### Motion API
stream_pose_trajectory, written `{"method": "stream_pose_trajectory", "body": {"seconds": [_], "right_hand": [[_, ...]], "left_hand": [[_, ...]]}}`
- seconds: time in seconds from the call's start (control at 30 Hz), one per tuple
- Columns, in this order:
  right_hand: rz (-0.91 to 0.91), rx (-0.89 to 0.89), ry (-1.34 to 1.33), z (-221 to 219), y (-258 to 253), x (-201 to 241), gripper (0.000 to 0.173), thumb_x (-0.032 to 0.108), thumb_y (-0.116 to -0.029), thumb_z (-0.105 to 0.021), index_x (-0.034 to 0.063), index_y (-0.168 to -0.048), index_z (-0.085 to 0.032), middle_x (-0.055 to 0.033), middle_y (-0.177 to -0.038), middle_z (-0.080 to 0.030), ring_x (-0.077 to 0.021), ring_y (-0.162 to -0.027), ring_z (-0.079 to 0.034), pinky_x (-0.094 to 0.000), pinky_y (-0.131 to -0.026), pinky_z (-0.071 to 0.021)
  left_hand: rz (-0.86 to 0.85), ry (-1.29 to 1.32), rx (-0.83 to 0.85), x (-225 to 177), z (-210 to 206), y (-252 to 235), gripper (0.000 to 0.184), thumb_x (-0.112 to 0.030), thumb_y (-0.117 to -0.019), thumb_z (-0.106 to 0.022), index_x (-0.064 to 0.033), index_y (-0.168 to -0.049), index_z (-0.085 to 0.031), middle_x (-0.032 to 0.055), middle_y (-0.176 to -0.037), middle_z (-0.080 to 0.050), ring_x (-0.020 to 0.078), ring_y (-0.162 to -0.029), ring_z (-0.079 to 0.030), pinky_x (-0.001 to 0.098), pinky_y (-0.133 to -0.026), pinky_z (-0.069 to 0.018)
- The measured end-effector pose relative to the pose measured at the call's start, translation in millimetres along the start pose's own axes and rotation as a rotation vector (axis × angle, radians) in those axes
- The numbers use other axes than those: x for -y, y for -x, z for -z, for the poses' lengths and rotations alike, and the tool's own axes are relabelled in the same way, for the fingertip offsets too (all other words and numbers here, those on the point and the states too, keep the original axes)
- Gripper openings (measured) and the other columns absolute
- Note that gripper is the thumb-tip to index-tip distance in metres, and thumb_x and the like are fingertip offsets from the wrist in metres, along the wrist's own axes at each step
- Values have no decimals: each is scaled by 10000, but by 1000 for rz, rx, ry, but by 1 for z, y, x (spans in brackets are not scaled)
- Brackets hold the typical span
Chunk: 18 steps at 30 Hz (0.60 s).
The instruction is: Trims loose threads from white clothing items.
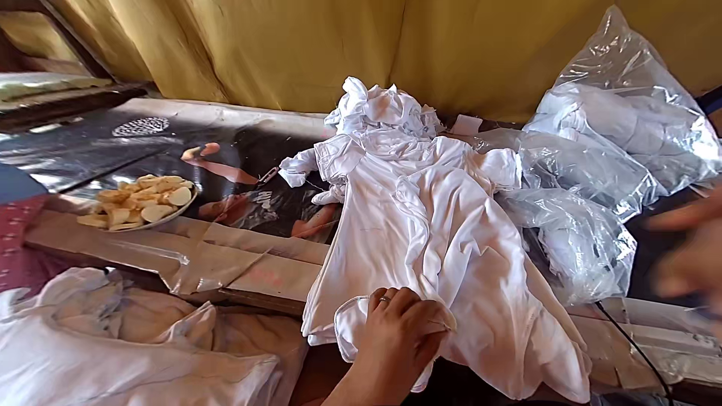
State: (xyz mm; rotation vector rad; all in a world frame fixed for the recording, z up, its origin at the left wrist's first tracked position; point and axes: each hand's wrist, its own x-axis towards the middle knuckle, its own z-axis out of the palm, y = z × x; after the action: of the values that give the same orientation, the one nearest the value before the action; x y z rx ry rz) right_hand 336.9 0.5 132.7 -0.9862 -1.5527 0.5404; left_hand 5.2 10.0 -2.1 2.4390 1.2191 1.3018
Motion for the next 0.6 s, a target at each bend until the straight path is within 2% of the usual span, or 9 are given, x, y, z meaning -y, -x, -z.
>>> {"method": "stream_pose_trajectory", "body": {"seconds": [0.03,0.07,0.13,0.2,0.3,0.43,0.5,0.6], "right_hand": [[-37,-7,51,-51,15,-2,202,133,-901,-667,227,-1079,-668,112,-930,-723,32,-518,-565,-138,-440,-485],[-45,115,73,-81,29,-14,204,263,-920,-722,274,-1122,-690,144,-1011,-714,74,-556,-538,-114,-473,-461],[-55,298,33,-120,53,-38,317,358,-918,-747,196,-1183,-683,108,-1084,-683,117,-606,-456,-80,-512,-385],[-119,335,-7,-144,63,-49,399,329,-891,-766,120,-1216,-670,59,-1100,-682,108,-615,-432,-83,-520,-356],[-118,340,-86,-161,59,-53,360,300,-913,-745,117,-1213,-669,65,-1052,-676,97,-615,-430,-75,-512,-346],[-48,427,-131,-163,48,-52,116,214,-968,-659,107,-1001,-690,55,-909,-621,88,-638,-454,-66,-538,-373],[-82,446,-141,-163,45,-50,103,185,-962,-624,95,-972,-674,52,-859,-594,78,-630,-474,-74,-540,-400],[-141,489,-193,-159,43,-48,103,185,-983,-585,101,-975,-643,62,-803,-564,65,-618,-506,-89,-541,-437]], "left_hand": [[68,108,24,1,2,-3,213,-307,-866,-736,-153,-1007,-778,27,-879,-685,183,-831,-668,435,-809,-533],[141,202,43,1,6,-5,179,-279,-873,-736,-142,-981,-779,13,-869,-676,139,-813,-653,370,-777,-537],[249,369,71,3,15,-6,172,-271,-901,-724,-123,-970,-780,-26,-873,-676,6,-803,-624,174,-732,-526],[311,514,87,4,22,-5,172,-240,-916,-722,-91,-980,-779,-34,-890,-691,-56,-791,-614,88,-691,-503],[354,594,90,3,30,-1,155,-215,-926,-718,-83,-980,-777,-50,-884,-701,-63,-763,-611,85,-666,-500],[360,632,9,0,30,1,120,-189,-909,-740,-86,-964,-765,-47,-871,-705,-27,-756,-637,113,-667,-531],[334,654,-23,-1,28,1,111,-180,-908,-745,-80,-954,-757,-40,-862,-701,-19,-742,-635,117,-655,-534],[309,729,-26,-1,22,1,117,-192,-926,-734,-78,-948,-747,-50,-846,-678,-39,-702,-590,100,-608,-491]]}}
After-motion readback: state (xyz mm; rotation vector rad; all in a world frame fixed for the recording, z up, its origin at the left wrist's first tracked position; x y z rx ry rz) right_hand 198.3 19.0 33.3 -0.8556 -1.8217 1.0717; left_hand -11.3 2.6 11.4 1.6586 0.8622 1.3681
